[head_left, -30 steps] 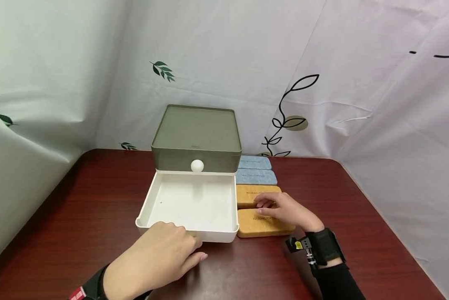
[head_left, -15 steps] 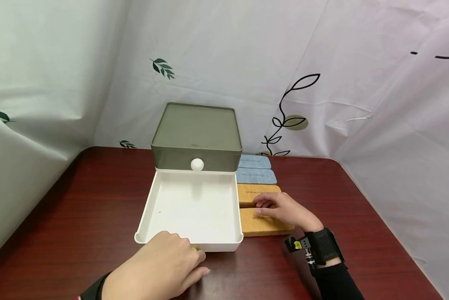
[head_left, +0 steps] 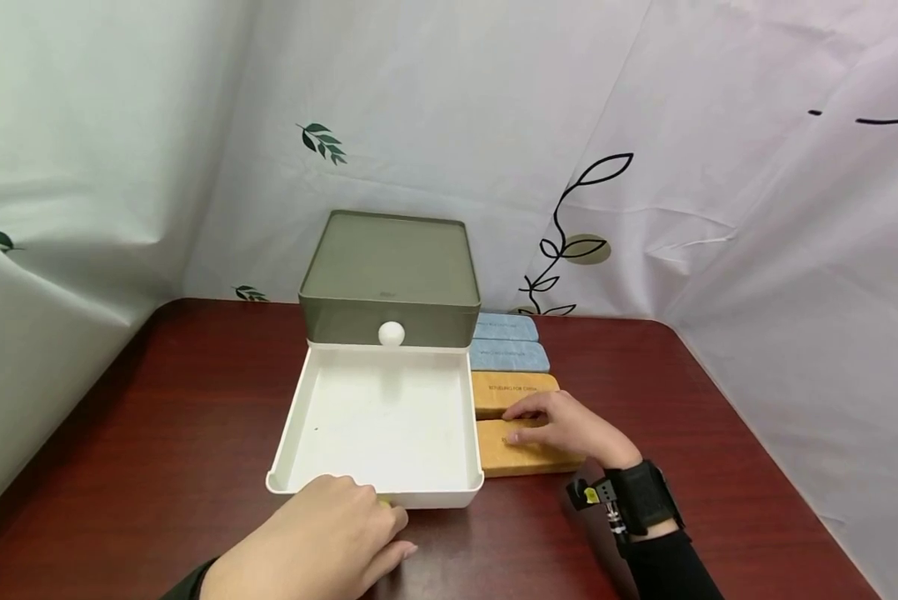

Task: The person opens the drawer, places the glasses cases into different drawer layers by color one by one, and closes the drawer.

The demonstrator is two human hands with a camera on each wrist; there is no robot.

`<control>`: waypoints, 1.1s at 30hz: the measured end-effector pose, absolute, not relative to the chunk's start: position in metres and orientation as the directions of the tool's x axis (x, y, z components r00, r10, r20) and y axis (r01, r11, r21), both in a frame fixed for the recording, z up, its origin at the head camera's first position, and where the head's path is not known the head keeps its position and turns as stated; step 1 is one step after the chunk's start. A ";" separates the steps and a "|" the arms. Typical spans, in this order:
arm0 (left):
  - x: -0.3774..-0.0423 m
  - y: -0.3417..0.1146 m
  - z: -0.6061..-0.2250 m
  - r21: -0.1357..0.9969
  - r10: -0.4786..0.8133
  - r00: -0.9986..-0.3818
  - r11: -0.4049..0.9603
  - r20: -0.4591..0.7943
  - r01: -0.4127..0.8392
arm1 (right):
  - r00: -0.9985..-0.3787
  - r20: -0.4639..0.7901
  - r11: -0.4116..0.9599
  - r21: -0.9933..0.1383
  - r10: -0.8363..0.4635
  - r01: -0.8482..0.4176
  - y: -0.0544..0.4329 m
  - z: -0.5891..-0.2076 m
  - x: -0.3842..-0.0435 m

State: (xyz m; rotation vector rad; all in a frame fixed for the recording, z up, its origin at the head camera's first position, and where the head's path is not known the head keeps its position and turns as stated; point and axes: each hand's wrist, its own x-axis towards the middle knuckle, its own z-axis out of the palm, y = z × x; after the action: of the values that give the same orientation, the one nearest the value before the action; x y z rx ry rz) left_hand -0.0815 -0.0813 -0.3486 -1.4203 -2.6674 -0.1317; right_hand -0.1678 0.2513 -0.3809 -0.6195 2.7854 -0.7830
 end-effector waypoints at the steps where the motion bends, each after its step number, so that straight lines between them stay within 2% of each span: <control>1: -0.081 -0.080 -0.350 0.034 0.820 -0.553 0.554 0.151 0.832 | -0.896 -0.063 0.780 -0.520 -0.440 -0.347 0.253 -0.381 -0.167; 8: -0.082 -0.070 -0.357 -0.028 0.825 -0.502 0.526 0.259 0.850 | -0.891 -0.098 0.823 -0.438 -0.443 -0.361 0.265 -0.383 -0.154; 14: -0.086 -0.059 -0.356 -0.047 0.823 -0.508 0.535 0.253 0.844 | -0.914 -0.091 0.868 -0.362 -0.395 -0.340 0.268 -0.391 -0.154; 23: -0.089 -0.049 -0.355 -0.046 0.820 -0.515 0.541 0.248 0.840 | -0.923 -0.104 0.870 -0.387 -0.371 -0.306 0.290 -0.382 -0.151; 33: -0.093 -0.046 -0.350 -0.041 0.806 -0.535 0.561 0.252 0.827 | -0.942 0.033 0.851 -0.419 -0.335 -0.317 0.309 -0.349 -0.147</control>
State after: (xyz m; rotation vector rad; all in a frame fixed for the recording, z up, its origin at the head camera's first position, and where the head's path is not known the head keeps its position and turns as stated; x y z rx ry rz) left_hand -0.0927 -0.0457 -0.3505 -1.3622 -2.5545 -0.1216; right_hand -0.1467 0.3091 -0.3495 -0.5253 2.9821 -0.6643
